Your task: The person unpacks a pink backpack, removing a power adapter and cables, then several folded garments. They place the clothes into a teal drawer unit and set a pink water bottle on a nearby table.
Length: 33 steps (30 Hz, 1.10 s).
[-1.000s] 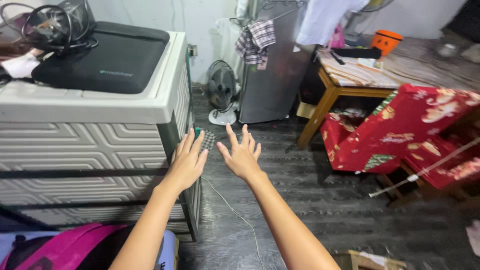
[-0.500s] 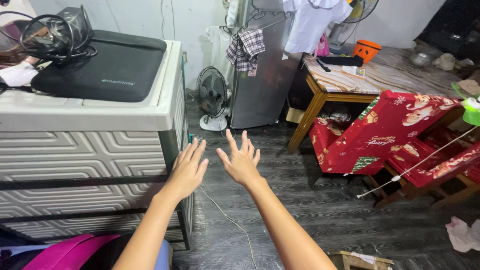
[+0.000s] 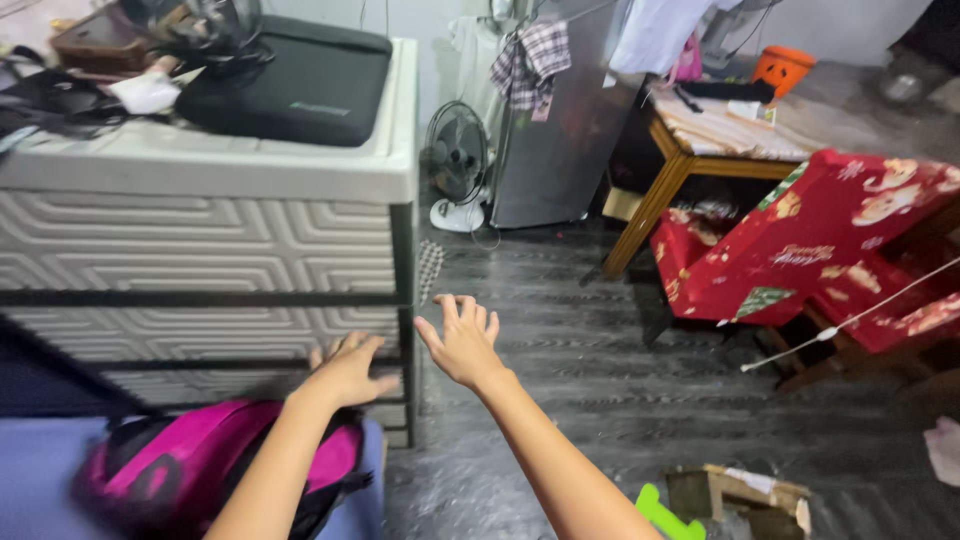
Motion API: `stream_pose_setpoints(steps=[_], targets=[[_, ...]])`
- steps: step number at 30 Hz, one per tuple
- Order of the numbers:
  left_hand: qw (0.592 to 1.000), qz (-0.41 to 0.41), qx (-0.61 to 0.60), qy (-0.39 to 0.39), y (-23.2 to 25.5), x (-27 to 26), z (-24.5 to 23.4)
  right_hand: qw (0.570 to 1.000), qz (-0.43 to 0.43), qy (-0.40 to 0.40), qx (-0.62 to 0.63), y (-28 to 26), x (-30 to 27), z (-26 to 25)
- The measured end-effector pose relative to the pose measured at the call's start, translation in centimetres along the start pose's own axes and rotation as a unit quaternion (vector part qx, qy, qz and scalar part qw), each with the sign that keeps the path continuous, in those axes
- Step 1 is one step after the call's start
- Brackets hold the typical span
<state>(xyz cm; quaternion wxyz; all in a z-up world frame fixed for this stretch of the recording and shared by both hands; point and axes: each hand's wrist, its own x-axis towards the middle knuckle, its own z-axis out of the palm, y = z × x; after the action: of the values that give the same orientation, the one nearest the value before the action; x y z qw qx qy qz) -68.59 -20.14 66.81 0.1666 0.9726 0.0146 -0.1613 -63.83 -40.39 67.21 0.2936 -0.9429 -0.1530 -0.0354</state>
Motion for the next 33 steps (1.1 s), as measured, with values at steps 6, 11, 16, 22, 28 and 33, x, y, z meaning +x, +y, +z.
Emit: stream_pose_setpoints(steps=[6, 11, 16, 22, 28, 33], targets=[[0.962, -0.068, 0.161, -0.209, -9.7, -4.8, 3.5, 1.0, -0.025, 0.004, 0.013, -6.9, -2.6, 4.3], [0.934, -0.099, 0.247, -0.238, -16.9, -6.8, 10.0, 0.999, -0.044, 0.016, 0.01, -10.6, -4.2, 6.8], [0.943, -0.084, 0.276, -0.164, -23.4, -7.2, 15.0, 0.997, -0.067, 0.024, -0.007, -11.9, -6.2, 8.0], [0.939, -0.129, 0.278, -0.157, -25.0, -10.9, 13.6, 0.997, -0.073, 0.014, -0.01, -11.6, -8.0, 8.5], [0.932, -0.152, 0.302, -0.132, -22.5, -13.4, 13.5, 0.996, -0.087, 0.0, -0.008, -10.8, -9.8, 10.5], [0.925, -0.124, 0.344, 0.099, -25.5, -11.8, 16.1, 0.994, -0.101, -0.03, 0.004, -10.6, -11.3, 14.7]])
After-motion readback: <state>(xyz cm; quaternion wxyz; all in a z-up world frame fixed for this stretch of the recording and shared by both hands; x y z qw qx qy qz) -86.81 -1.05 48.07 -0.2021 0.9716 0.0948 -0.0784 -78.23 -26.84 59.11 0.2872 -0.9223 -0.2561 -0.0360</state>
